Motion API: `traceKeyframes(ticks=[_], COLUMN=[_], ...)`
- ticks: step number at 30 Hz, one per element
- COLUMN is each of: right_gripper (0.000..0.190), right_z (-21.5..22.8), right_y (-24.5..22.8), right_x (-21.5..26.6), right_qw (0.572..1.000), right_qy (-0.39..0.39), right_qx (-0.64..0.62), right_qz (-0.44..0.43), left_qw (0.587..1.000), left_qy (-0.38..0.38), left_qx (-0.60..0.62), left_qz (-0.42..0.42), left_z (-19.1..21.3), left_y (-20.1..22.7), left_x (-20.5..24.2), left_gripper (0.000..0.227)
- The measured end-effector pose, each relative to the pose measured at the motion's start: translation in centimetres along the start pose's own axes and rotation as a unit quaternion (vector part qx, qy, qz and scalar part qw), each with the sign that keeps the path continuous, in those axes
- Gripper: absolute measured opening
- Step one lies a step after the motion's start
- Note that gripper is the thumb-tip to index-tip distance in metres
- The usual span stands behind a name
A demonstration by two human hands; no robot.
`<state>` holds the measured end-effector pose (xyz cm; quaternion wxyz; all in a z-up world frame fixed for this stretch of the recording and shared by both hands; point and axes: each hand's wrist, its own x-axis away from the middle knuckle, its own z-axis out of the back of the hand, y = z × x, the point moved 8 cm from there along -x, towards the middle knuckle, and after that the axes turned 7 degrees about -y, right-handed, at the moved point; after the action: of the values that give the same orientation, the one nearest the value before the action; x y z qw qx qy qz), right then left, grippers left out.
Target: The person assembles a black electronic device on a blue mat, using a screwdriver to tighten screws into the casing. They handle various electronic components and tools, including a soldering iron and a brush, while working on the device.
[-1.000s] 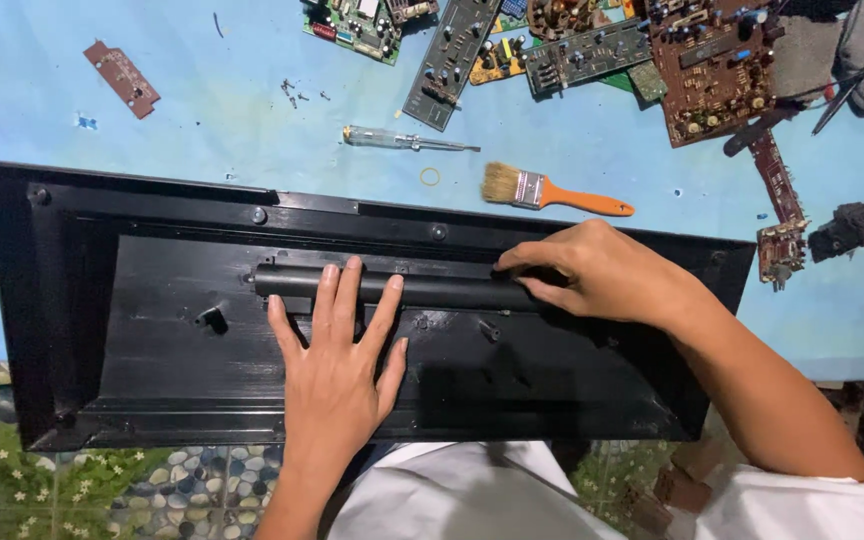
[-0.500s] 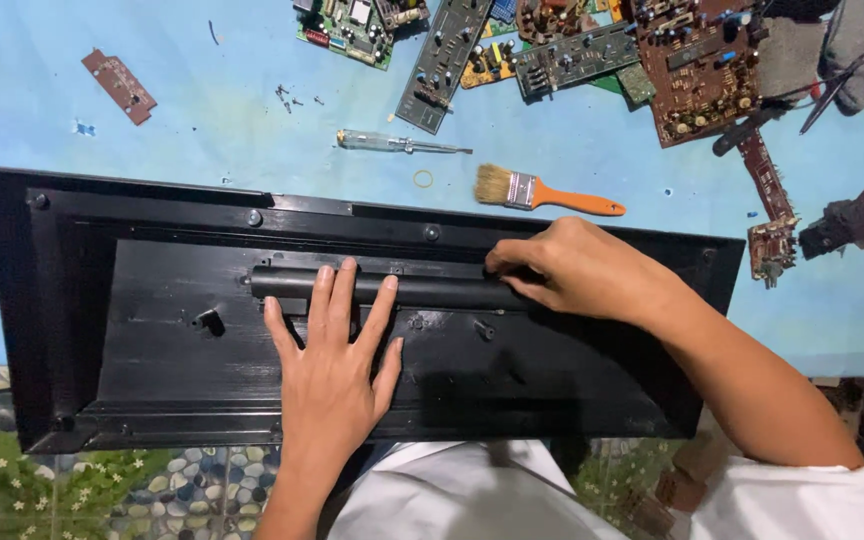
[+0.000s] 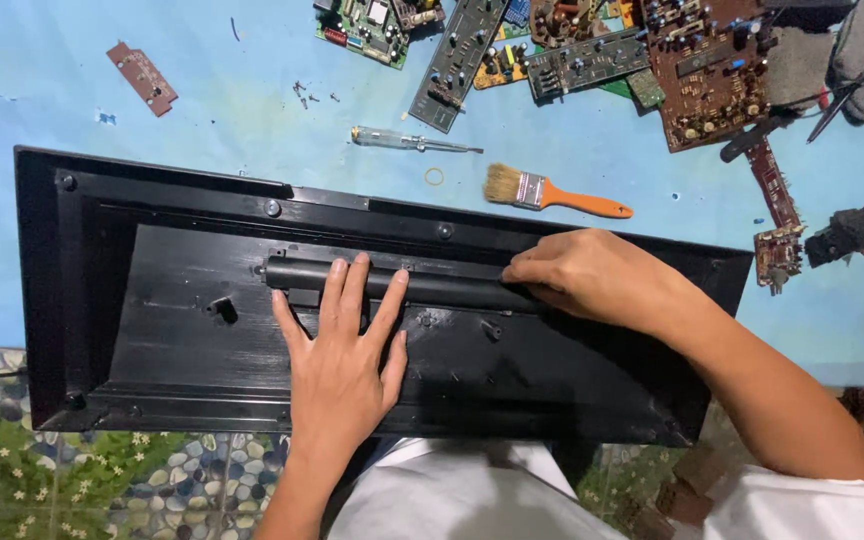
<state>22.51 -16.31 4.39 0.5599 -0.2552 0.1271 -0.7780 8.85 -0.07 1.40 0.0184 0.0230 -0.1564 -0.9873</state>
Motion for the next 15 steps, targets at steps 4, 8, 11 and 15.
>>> traceKeyframes(ticks=[4, 8, 11, 15], right_gripper=[0.028, 0.031, 0.033, 0.034], right_z=[0.3, -0.2, -0.4, -1.1], right_y=[-0.3, 0.0, 0.1, 0.0], right_x=[-0.1, 0.0, -0.1, -0.4], right_qw=[1.000, 1.000, 1.000, 0.999], right_qy=[-0.002, -0.002, -0.006, -0.027], right_qx=[-0.011, -0.004, 0.003, 0.033], right_qz=[0.002, -0.010, -0.013, -0.001], left_qw=[1.000, 1.000, 1.000, 1.000], left_qy=[0.009, 0.007, 0.006, 0.007], left_qx=[0.008, 0.000, -0.001, 0.004], left_qz=[0.003, -0.001, -0.002, 0.001], left_z=[0.0, 0.0, 0.0, 0.2], left_y=[0.0, 0.0, 0.1, 0.2], left_x=[0.1, 0.1, 0.1, 0.0], left_gripper=[0.066, 0.066, 0.066, 0.066])
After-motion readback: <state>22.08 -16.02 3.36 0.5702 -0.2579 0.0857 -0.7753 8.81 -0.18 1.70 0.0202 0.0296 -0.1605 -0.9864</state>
